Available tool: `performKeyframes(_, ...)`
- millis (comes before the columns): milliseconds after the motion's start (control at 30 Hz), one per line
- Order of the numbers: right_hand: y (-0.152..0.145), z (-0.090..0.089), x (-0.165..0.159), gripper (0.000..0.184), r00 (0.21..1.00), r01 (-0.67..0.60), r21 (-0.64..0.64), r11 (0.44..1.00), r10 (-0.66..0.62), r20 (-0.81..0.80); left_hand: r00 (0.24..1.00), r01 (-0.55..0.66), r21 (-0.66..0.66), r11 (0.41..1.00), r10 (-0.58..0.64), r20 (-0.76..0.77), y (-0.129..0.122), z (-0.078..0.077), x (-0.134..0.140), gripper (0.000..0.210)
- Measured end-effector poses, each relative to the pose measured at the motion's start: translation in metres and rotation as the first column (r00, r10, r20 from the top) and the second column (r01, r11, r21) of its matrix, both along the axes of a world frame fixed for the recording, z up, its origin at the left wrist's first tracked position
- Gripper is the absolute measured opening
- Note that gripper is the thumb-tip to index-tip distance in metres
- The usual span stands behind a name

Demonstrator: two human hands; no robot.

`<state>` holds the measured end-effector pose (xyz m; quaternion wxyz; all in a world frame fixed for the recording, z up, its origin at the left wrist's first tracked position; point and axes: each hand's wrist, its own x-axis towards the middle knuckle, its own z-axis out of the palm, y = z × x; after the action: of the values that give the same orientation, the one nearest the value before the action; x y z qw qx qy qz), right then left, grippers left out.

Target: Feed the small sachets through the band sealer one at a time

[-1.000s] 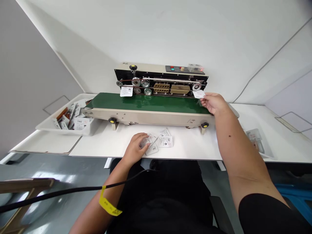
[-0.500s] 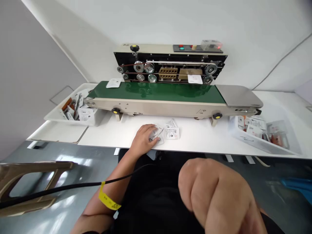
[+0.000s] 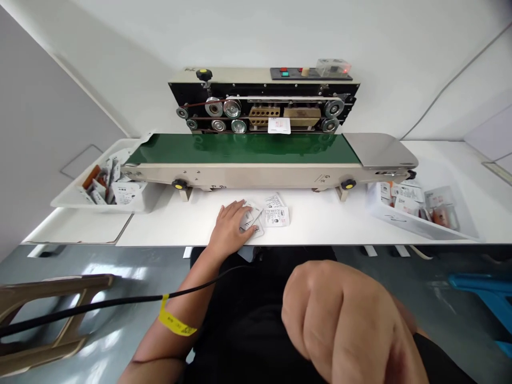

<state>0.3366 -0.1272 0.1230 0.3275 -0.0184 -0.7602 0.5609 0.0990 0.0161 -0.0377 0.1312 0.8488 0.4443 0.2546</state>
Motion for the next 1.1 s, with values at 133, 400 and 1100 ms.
performKeyframes(133, 0.029, -0.038, -0.012, 0.053, 0.933, 0.330, -0.027, 0.944, -0.330, -0.141, 0.999, -0.042, -0.014, 0.999, 0.042, 0.017, 0.001, -0.001, 0.003, 0.046)
performKeyframes(400, 0.102, -0.138, -0.013, 0.022, 0.339, 0.935, 0.007, 0.355, -0.899, 0.278, 0.956, -0.091, 0.009, 0.996, 0.084, 0.282, 0.000, 0.002, -0.007, 0.059)
performKeyframes(1100, 0.124, -0.117, -0.032, 0.017, 0.441, 0.888, -0.061, 0.456, -0.806, 0.396, 0.527, 0.173, -0.336, 0.926, 0.201, 0.826, 0.002, -0.001, -0.016, 0.075)
